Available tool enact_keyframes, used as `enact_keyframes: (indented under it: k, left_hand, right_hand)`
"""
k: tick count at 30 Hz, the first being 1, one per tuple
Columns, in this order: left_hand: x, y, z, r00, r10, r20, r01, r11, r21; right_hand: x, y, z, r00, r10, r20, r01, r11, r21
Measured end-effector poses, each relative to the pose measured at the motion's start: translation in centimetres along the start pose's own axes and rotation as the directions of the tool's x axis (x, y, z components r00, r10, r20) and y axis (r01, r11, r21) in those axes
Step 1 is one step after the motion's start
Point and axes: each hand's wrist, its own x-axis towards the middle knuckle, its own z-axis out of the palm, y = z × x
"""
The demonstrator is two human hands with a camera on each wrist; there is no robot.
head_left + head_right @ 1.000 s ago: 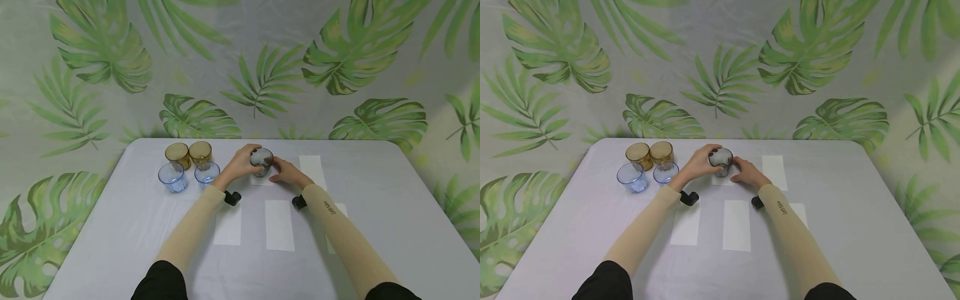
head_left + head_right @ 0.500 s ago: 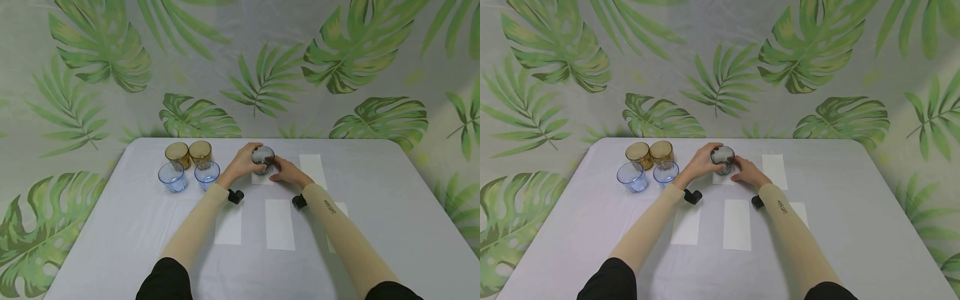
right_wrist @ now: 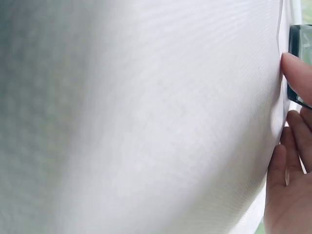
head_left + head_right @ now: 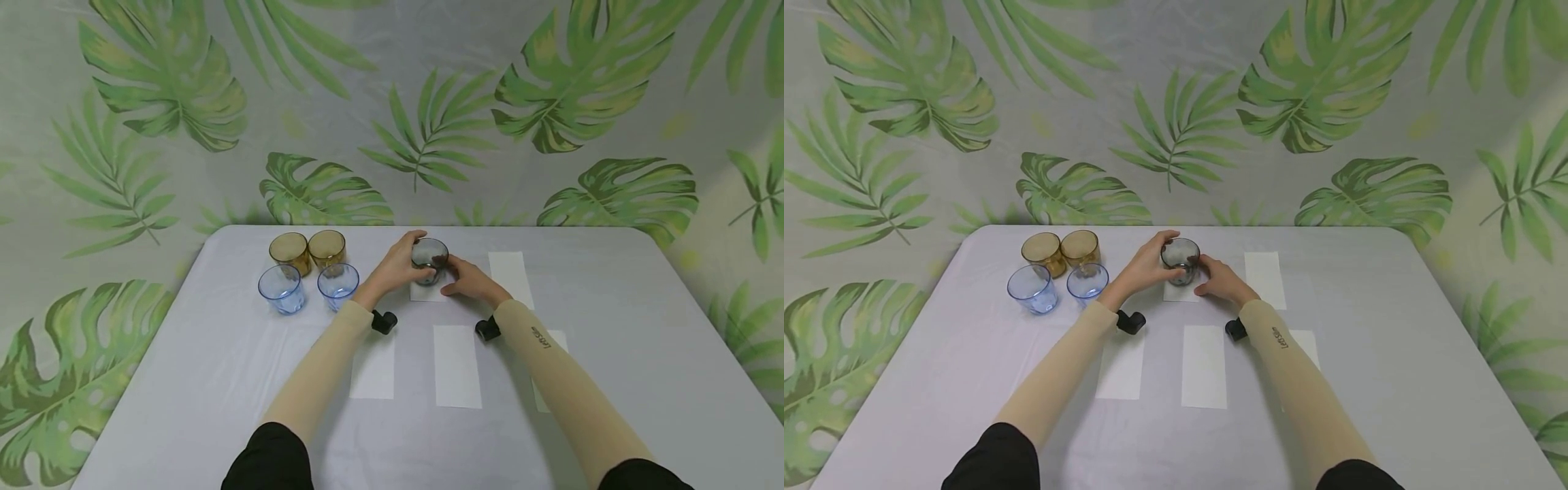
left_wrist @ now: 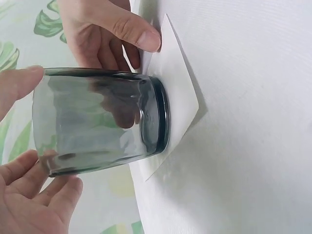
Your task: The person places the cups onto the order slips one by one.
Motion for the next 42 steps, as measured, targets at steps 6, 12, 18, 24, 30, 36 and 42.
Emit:
enact_keyframes:
  k: [6,12,18,24,30,36,42]
  left_hand:
    - [-0.7,0.0,-0.6,0.999,0.016,-0.041,-0.016,1.0,-0.008]
    - [-2.1,0.5,-1.5,0.997,0.051,-0.063,-0.055,0.997,-0.055]
    - [-3.8,1.1,-2.4,0.991,0.109,-0.076,-0.116,0.987,-0.11]
    - [-5.5,1.4,-3.8,0.986,0.149,-0.081,-0.157,0.982,-0.107]
    - [-6.9,0.9,-5.1,0.985,0.155,-0.073,-0.165,0.973,-0.159]
    - [-8.5,0.4,-6.3,0.985,0.151,-0.084,-0.164,0.969,-0.184]
    - [-10.1,-0.4,-7.5,0.992,0.09,-0.086,-0.103,0.983,-0.152]
  right_hand:
    - [-0.1,0.0,0.0,1.0,0.021,0.004,-0.021,0.999,0.026]
    - [-0.1,0.1,-0.3,1.0,0.002,-0.002,-0.002,0.999,0.045]
    - [-0.1,0.2,-0.5,0.999,-0.028,-0.031,0.03,0.996,0.081]
    - [-0.3,0.5,-0.7,0.997,-0.055,-0.05,0.061,0.991,0.116]
    - [-0.8,0.7,-1.7,0.998,-0.05,-0.041,0.056,0.986,0.157]
    - [-2.2,0.8,-3.3,0.999,-0.022,-0.036,0.028,0.984,0.177]
    - [-3.5,2.4,-4.9,0.997,-0.032,-0.064,0.043,0.982,0.181]
